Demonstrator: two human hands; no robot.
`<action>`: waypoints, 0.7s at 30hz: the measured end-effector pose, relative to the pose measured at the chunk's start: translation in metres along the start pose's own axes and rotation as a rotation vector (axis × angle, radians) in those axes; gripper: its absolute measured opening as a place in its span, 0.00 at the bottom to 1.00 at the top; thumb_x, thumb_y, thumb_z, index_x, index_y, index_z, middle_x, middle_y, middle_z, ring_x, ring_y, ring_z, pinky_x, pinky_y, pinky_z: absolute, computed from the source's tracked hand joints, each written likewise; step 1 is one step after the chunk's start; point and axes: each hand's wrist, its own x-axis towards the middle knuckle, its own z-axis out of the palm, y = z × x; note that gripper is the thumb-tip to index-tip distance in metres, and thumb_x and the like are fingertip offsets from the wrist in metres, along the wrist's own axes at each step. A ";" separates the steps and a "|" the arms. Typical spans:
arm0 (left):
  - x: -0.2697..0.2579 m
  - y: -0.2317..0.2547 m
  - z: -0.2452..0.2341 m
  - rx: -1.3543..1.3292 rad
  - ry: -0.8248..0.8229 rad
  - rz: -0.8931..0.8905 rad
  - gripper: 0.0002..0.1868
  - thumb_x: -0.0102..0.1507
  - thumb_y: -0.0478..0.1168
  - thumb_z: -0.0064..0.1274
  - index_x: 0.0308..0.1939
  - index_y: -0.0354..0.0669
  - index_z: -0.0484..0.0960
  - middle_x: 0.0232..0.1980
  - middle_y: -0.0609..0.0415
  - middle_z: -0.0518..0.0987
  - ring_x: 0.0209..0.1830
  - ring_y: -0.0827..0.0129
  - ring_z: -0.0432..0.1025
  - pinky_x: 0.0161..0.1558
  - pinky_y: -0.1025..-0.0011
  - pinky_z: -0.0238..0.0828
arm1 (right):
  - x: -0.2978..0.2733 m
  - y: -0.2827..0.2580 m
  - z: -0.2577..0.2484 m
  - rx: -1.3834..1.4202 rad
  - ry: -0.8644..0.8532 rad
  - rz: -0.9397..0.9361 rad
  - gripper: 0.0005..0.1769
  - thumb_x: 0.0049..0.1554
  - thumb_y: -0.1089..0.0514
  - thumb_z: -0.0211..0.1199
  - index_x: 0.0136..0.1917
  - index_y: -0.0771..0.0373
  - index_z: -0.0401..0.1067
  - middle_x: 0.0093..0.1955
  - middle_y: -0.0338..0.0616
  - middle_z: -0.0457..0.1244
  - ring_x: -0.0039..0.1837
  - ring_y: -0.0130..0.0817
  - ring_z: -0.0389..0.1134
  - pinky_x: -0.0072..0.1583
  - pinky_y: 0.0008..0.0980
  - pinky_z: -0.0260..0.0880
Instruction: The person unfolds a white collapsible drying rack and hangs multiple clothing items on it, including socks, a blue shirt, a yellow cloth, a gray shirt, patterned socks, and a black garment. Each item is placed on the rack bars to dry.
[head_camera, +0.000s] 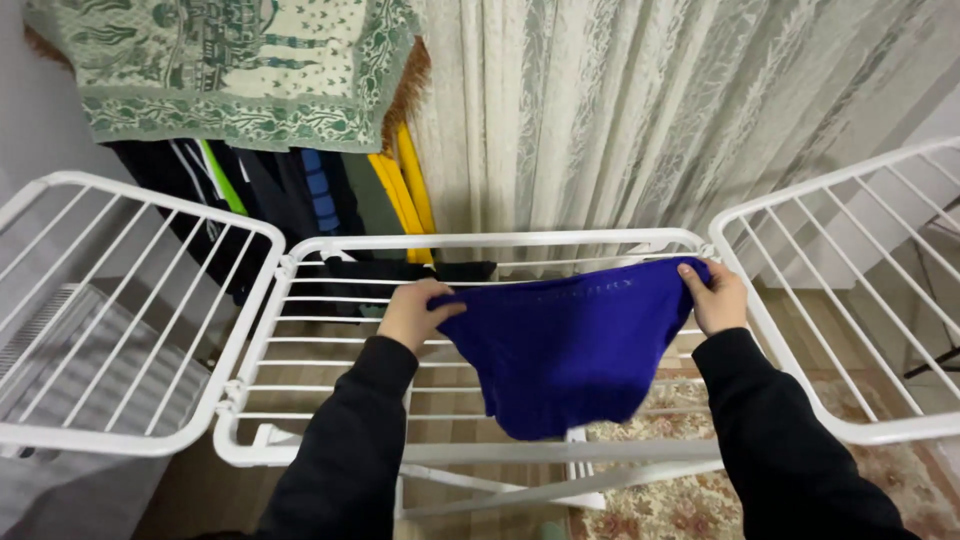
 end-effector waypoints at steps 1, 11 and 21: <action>0.009 0.003 0.000 0.005 -0.005 -0.002 0.18 0.55 0.54 0.70 0.43 0.53 0.86 0.43 0.55 0.86 0.50 0.54 0.80 0.54 0.59 0.76 | 0.009 0.013 0.007 0.005 -0.002 0.006 0.15 0.64 0.38 0.70 0.56 0.47 0.80 0.42 0.42 0.69 0.49 0.40 0.72 0.53 0.41 0.71; 0.149 0.002 0.030 0.191 0.040 0.035 0.10 0.60 0.47 0.64 0.46 0.63 0.88 0.44 0.62 0.86 0.51 0.60 0.79 0.55 0.61 0.75 | 0.118 0.049 0.001 0.170 -0.012 -0.037 0.16 0.66 0.47 0.71 0.56 0.62 0.79 0.38 0.50 0.67 0.43 0.37 0.68 0.47 0.36 0.70; 0.217 -0.051 0.103 0.211 0.088 -0.111 0.09 0.61 0.47 0.62 0.46 0.68 0.88 0.44 0.61 0.86 0.50 0.57 0.79 0.56 0.60 0.76 | 0.189 0.091 0.035 0.169 -0.110 -0.091 0.13 0.64 0.52 0.72 0.56 0.63 0.79 0.39 0.55 0.67 0.43 0.41 0.69 0.45 0.40 0.72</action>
